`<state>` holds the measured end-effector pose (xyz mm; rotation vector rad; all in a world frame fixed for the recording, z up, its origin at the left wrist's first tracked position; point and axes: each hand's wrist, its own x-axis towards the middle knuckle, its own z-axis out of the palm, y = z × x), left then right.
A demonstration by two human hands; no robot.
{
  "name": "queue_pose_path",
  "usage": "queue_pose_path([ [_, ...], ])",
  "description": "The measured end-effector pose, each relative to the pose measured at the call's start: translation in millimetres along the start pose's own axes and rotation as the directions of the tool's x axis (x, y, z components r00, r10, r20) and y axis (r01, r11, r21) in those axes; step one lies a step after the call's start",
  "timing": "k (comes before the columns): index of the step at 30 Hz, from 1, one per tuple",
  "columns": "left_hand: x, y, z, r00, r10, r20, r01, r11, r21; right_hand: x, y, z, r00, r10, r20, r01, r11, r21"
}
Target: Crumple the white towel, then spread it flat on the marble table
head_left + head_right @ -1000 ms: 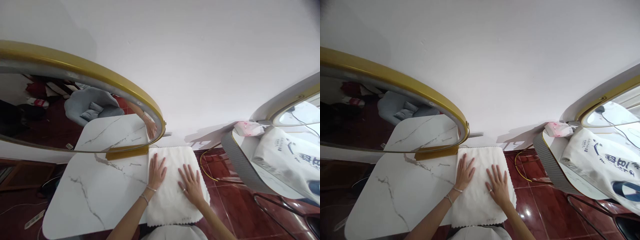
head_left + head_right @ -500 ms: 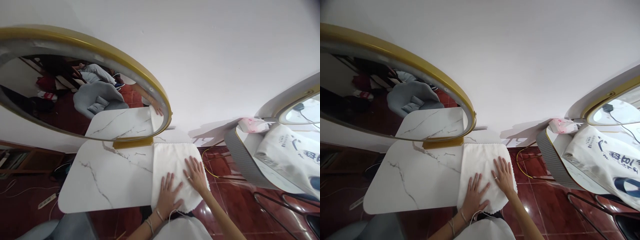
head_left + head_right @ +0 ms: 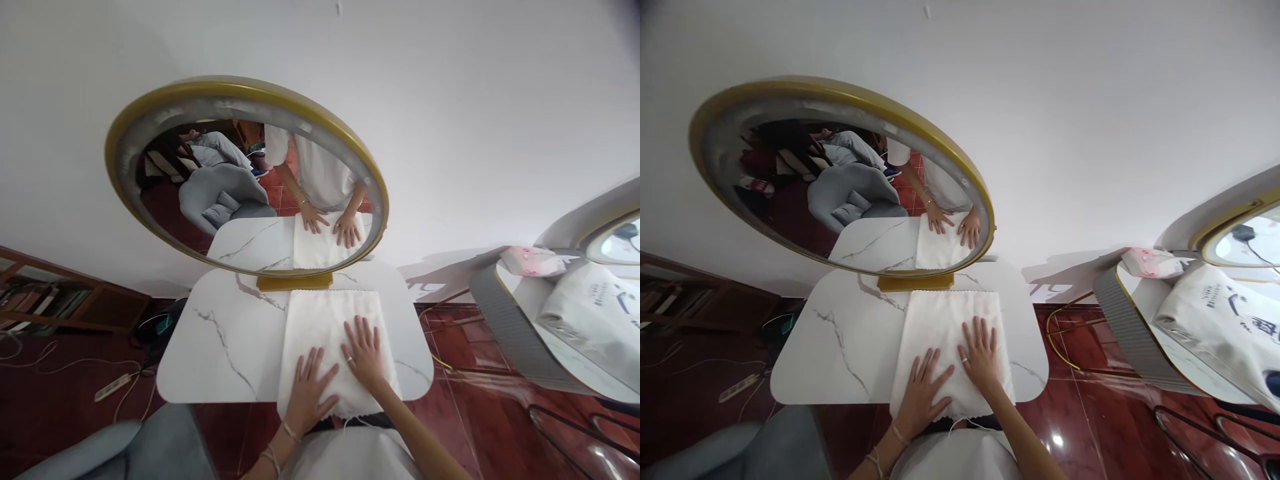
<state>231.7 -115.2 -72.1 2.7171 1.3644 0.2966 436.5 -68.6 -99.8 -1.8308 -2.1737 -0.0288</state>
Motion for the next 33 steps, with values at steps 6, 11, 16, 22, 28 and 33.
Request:
queue_pose_path([
  [6, -59, -73, -20.5, 0.992, -0.123, -0.016, 0.124, 0.986, 0.108, 35, -98, 28, 0.993, -0.115, 0.032, 0.112, 0.99, 0.08],
  [11, -77, -106, -28.4, 0.986, -0.161, -0.04, 0.163, 0.984, 0.072, 46, -131, 41, 0.99, -0.137, 0.02, 0.134, 0.987, 0.088],
  [16, -22, -111, -16.8, 0.941, -0.319, -0.111, 0.305, 0.944, -0.123, 35, -94, 31, 0.995, -0.096, -0.003, 0.096, 0.995, 0.018],
  [22, 82, -112, 3.4, 0.871, -0.437, -0.223, 0.361, 0.879, -0.311, 11, -20, 8, 0.999, 0.033, -0.034, -0.033, 0.999, 0.017],
  [28, 117, -116, 20.9, 0.75, -0.615, -0.243, 0.496, 0.766, -0.408, 47, 19, 9, 0.832, 0.539, -0.129, -0.482, 0.819, 0.311],
  [33, 107, -127, 14.0, 0.764, -0.592, -0.256, 0.458, 0.777, -0.431, 78, 18, 19, 0.808, 0.569, -0.154, -0.489, 0.792, 0.365],
])
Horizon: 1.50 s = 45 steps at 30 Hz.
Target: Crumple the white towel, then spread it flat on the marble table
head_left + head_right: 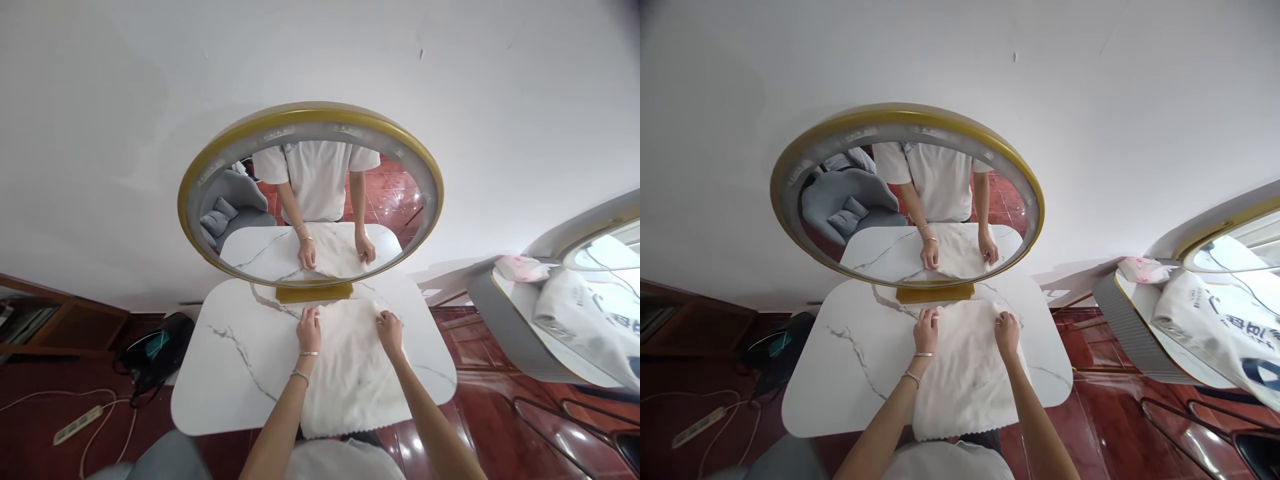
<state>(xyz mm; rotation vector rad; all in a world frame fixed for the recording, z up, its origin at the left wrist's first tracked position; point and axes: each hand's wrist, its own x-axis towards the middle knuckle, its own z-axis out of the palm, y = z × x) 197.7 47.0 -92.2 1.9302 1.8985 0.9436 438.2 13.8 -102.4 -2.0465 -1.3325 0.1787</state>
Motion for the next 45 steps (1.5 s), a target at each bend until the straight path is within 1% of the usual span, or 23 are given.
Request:
queue_pose_path([
  [2, 2, -2, -6.1, 1.0, 0.022, -0.017, -0.022, 1.0, -0.018, -2, -8, 5, 1.0, -0.005, -0.024, 0.006, 0.999, 0.036],
  [4, 6, -3, -8.2, 0.999, 0.036, -0.041, -0.038, 0.999, -0.031, -6, -20, 11, 0.998, -0.007, -0.059, 0.011, 0.997, 0.07],
  [6, 10, -2, -5.3, 0.996, 0.074, -0.047, -0.075, 0.997, -0.03, -9, -34, 20, 0.994, -0.057, -0.096, 0.063, 0.996, 0.062],
  [7, 12, -1, -2.6, 0.993, 0.113, -0.031, -0.114, 0.993, -0.021, -10, -41, 26, 0.989, -0.111, -0.102, 0.114, 0.993, 0.031],
  [9, 14, 0, 3.4, 0.977, 0.209, 0.034, -0.21, 0.978, 0.012, -9, -54, 37, 0.964, -0.261, -0.05, 0.257, 0.964, -0.062],
  [11, 15, -1, 7.7, 0.956, 0.276, 0.099, -0.281, 0.958, 0.049, -8, -64, 47, 0.923, -0.378, 0.063, 0.384, 0.912, -0.145],
  [12, 14, -2, 8.4, 0.952, 0.284, 0.113, -0.293, 0.954, 0.066, -7, -68, 51, 0.906, -0.408, 0.112, 0.422, 0.89, -0.17],
  [14, 13, -6, 6.4, 0.955, 0.275, 0.108, -0.286, 0.953, 0.098, -8, -74, 57, 0.885, -0.435, 0.166, 0.463, 0.862, -0.207],
  [16, 12, -13, -0.8, 0.965, 0.25, 0.083, -0.259, 0.958, 0.126, -13, -82, 62, 0.869, -0.455, 0.194, 0.491, 0.844, -0.218],
  [18, 9, -26, -13.3, 0.974, 0.219, 0.064, -0.226, 0.962, 0.154, -21, -96, 69, 0.847, -0.479, 0.229, 0.524, 0.826, -0.208],
  [21, 4, -51, -38.4, 0.983, 0.176, 0.054, -0.183, 0.964, 0.195, -40, -127, 84, 0.819, -0.498, 0.285, 0.556, 0.812, -0.178],
  [24, 3, -76, -60.8, 0.994, 0.108, 0.015, -0.109, 0.964, 0.244, -61, -164, 104, 0.782, -0.524, 0.338, 0.589, 0.799, -0.123],
  [25, 5, -82, -65.6, 0.994, 0.104, 0.015, -0.105, 0.963, 0.249, -67, -174, 110, 0.772, -0.531, 0.35, 0.595, 0.797, -0.104],
  [27, 11, -91, -70.1, 0.99, 0.136, 0.048, -0.143, 0.962, 0.234, -75, -190, 119, 0.765, -0.532, 0.364, 0.593, 0.801, -0.076],
  [29, 19, -95, -68.4, 0.98, 0.181, 0.083, -0.195, 0.959, 0.205, -78, -195, 123, 0.763, -0.527, 0.374, 0.588, 0.806, -0.063],
  [32, 26, -89, -57.0, 0.974, 0.202, 0.102, -0.219, 0.956, 0.196, -72, -185, 116, 0.751, -0.535, 0.386, 0.601, 0.797, -0.064],
  [34, 24, -76, -44.8, 0.967, 0.219, 0.132, -0.241, 0.951, 0.191, -65, -169, 105, 0.752, -0.535, 0.385, 0.604, 0.793, -0.08],
  [36, 17, -58, -29.5, 0.96, 0.232, 0.159, -0.259, 0.949, 0.182, -59, -147, 91, 0.771, -0.518, 0.369, 0.591, 0.799, -0.111],
  [38, 7, -36, -13.2, 0.948, 0.259, 0.184, -0.288, 0.945, 0.155, -54, -122, 76, 0.816, -0.478, 0.326, 0.545, 0.823, -0.159],
  [41, -5, -11, 7.1, 0.915, 0.33, 0.232, -0.355, 0.932, 0.073, -51, -83, 56, 0.911, -0.359, 0.204, 0.401, 0.885, -0.235],
  [43, -9, -4, 14.4, 0.893, 0.361, 0.267, -0.382, 0.924, 0.026, -50, -65, 48, 0.948, -0.285, 0.14, 0.313, 0.912, -0.264],
  [45, -9, -4, 16.2, 0.881, 0.371, 0.293, -0.39, 0.921, 0.006, -50, -58, 45, 0.96, -0.251, 0.121, 0.276, 0.917, -0.288],
])
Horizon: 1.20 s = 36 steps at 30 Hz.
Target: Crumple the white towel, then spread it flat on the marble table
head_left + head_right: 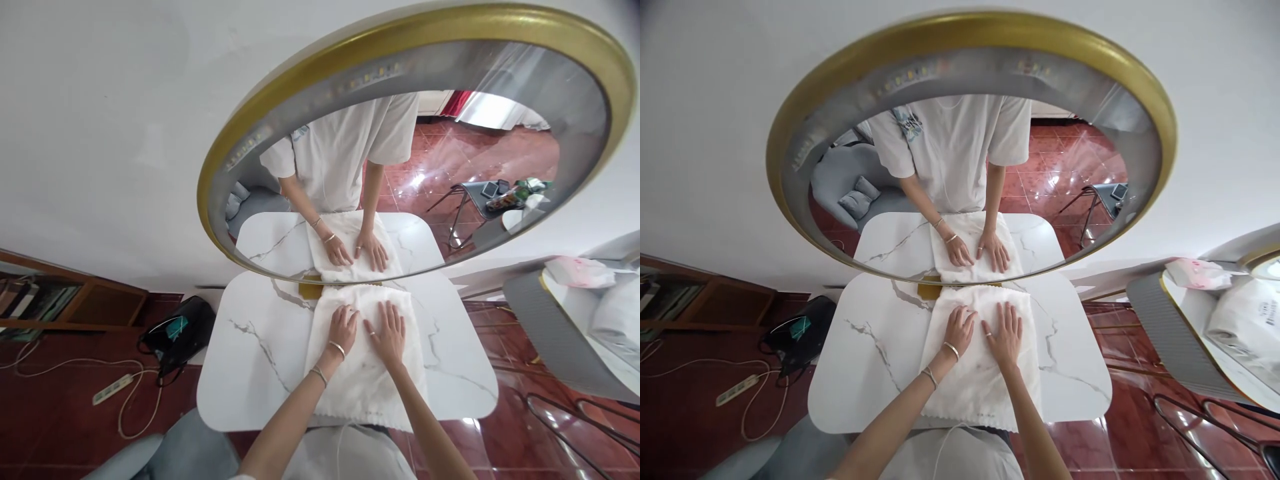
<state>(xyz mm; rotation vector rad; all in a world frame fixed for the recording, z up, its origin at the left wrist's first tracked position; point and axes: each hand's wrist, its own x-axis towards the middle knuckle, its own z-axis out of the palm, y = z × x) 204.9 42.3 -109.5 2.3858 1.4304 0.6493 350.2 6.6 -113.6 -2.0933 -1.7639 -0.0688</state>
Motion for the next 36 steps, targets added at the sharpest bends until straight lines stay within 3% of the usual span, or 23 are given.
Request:
queue_pose_path([
  [5, 1, -19, -12.6, 0.998, -0.058, -0.027, 0.059, 0.997, 0.046, 5, -19, 3, 0.999, -0.016, 0.028, 0.017, 0.998, -0.052],
  [11, -8, -51, -45.7, 0.985, -0.159, -0.071, 0.168, 0.973, 0.156, -1, -61, 11, 0.993, -0.079, 0.091, 0.085, 0.994, -0.071],
  [18, -66, -104, -91.5, 0.952, -0.291, -0.096, 0.307, 0.9, 0.309, -18, -133, 23, 0.931, -0.278, 0.237, 0.28, 0.96, 0.026],
  [23, -109, -137, -123.5, 0.914, -0.378, -0.146, 0.405, 0.853, 0.329, -24, -177, 24, 0.839, -0.458, 0.295, 0.422, 0.889, 0.18],
  [25, -125, -131, -131.2, 0.878, -0.429, -0.213, 0.477, 0.818, 0.32, -24, -181, 20, 0.808, -0.498, 0.315, 0.447, 0.867, 0.221],
  [28, -156, -94, -130.1, 0.835, -0.473, -0.28, 0.545, 0.782, 0.304, -25, -172, 14, 0.81, -0.492, 0.32, 0.438, 0.869, 0.23],
  [32, -207, -37, -109.2, 0.846, -0.477, -0.24, 0.533, 0.781, 0.326, -39, -149, 11, 0.84, -0.489, 0.236, 0.449, 0.87, 0.204],
  [34, -224, -26, -99.9, 0.851, -0.463, -0.247, 0.524, 0.776, 0.35, -46, -142, 13, 0.818, -0.545, 0.183, 0.512, 0.836, 0.2],
  [36, -232, -31, -97.2, 0.862, -0.443, -0.245, 0.506, 0.778, 0.373, -49, -142, 15, 0.797, -0.586, 0.146, 0.558, 0.807, 0.19],
])
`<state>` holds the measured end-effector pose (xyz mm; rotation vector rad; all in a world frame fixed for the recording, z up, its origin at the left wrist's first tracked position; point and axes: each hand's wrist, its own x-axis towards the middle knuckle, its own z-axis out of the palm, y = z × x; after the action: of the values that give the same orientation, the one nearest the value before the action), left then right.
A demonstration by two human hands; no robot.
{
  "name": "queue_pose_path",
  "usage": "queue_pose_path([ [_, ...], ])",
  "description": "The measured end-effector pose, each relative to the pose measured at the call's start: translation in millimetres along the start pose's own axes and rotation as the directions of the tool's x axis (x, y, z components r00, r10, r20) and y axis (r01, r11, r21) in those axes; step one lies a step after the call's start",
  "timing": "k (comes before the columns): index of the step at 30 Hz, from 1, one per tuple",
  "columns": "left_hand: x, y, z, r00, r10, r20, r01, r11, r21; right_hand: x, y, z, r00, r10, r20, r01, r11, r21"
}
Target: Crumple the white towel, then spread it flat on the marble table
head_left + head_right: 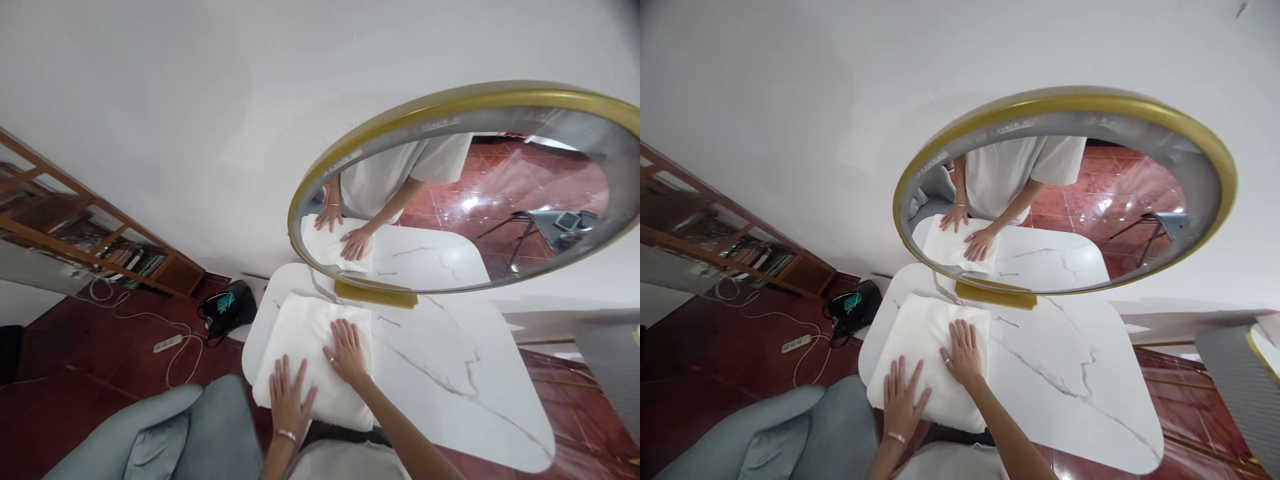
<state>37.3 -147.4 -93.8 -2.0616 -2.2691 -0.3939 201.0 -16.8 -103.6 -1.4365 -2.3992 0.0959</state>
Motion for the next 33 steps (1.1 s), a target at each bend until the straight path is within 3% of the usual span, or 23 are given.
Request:
queue_pose_path([
  [2, 7, -13, 2.7, 1.0, 0.009, -0.006, -0.009, 1.0, 0.008, 6, -5, 3, 1.0, -0.008, -0.013, 0.007, 1.0, -0.013],
  [5, 39, -35, 6.2, 1.0, 0.003, -0.029, -0.003, 1.0, -0.006, 23, -15, 8, 1.0, -0.009, -0.01, 0.009, 1.0, -0.011],
  [9, 114, -56, 18.2, 0.995, 0.101, 0.006, -0.1, 0.991, -0.084, 51, -35, 21, 1.0, 0.023, 0.001, -0.023, 1.0, 0.007],
  [13, 198, -62, 30.0, 0.984, 0.174, 0.048, -0.166, 0.976, -0.14, 86, -54, 37, 0.986, 0.162, -0.033, -0.161, 0.987, 0.025],
  [18, 270, -55, 35.6, 0.983, 0.154, 0.096, -0.143, 0.983, -0.112, 141, -56, 45, 0.912, 0.388, -0.134, -0.382, 0.922, 0.068],
  [22, 300, -46, 45.8, 0.959, 0.257, 0.12, -0.238, 0.959, -0.151, 172, -44, 49, 0.853, 0.494, -0.171, -0.486, 0.869, 0.088],
  [25, 312, -45, 52.7, 0.955, 0.266, 0.132, -0.239, 0.952, -0.189, 183, -37, 51, 0.869, 0.479, -0.124, -0.477, 0.878, 0.05],
  [30, 321, -58, 50.3, 0.97, 0.185, 0.158, -0.153, 0.969, -0.192, 206, -38, 53, 0.873, 0.486, 0.038, -0.485, 0.874, -0.023],
  [33, 320, -76, 46.3, 0.984, 0.061, 0.165, -0.032, 0.984, -0.176, 220, -46, 56, 0.913, 0.396, 0.102, -0.397, 0.918, -0.015],
])
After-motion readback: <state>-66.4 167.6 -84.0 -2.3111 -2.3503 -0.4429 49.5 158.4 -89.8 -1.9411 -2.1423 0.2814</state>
